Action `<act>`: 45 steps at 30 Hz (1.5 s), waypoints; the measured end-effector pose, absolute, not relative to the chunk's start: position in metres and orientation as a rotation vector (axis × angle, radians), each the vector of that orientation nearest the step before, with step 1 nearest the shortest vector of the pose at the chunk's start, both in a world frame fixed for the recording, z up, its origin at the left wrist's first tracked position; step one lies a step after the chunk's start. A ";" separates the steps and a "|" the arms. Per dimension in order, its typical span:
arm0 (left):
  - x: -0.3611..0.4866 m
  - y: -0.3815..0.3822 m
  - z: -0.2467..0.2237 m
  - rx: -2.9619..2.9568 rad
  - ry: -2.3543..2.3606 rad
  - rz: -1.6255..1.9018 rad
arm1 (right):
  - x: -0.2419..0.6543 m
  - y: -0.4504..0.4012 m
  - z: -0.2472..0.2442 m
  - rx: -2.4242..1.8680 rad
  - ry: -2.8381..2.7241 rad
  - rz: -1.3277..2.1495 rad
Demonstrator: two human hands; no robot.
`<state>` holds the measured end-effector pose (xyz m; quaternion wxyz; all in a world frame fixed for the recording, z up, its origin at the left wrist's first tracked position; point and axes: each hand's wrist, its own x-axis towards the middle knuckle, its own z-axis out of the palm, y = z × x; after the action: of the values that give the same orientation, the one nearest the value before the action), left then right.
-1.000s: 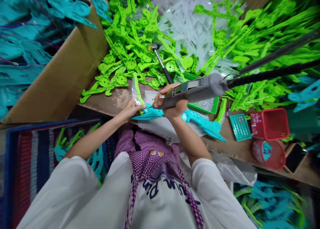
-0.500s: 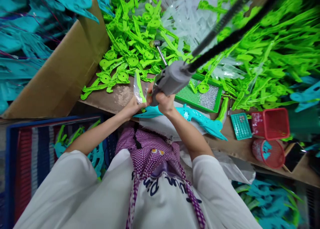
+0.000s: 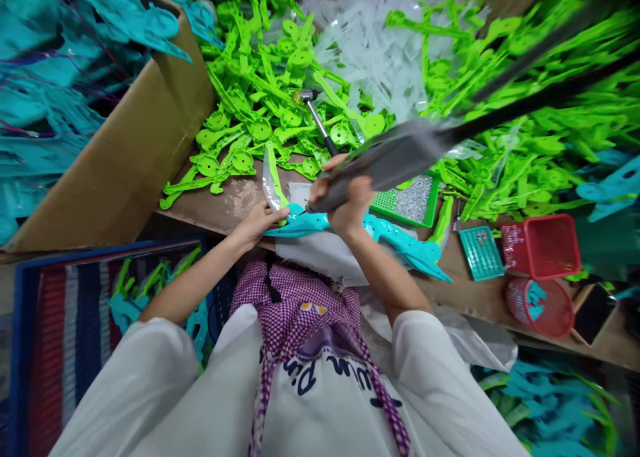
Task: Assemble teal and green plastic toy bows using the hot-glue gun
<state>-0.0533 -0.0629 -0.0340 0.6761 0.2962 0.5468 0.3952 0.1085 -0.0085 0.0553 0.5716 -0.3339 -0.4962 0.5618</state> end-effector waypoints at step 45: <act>-0.075 -0.134 -0.053 0.969 1.543 1.033 | 0.130 -0.013 0.053 -0.763 -1.078 0.957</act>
<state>-0.0754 -0.1338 -0.0534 0.4998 0.4005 0.6381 0.4272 0.1295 -0.0128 0.0528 0.6856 -0.3405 -0.4811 0.4272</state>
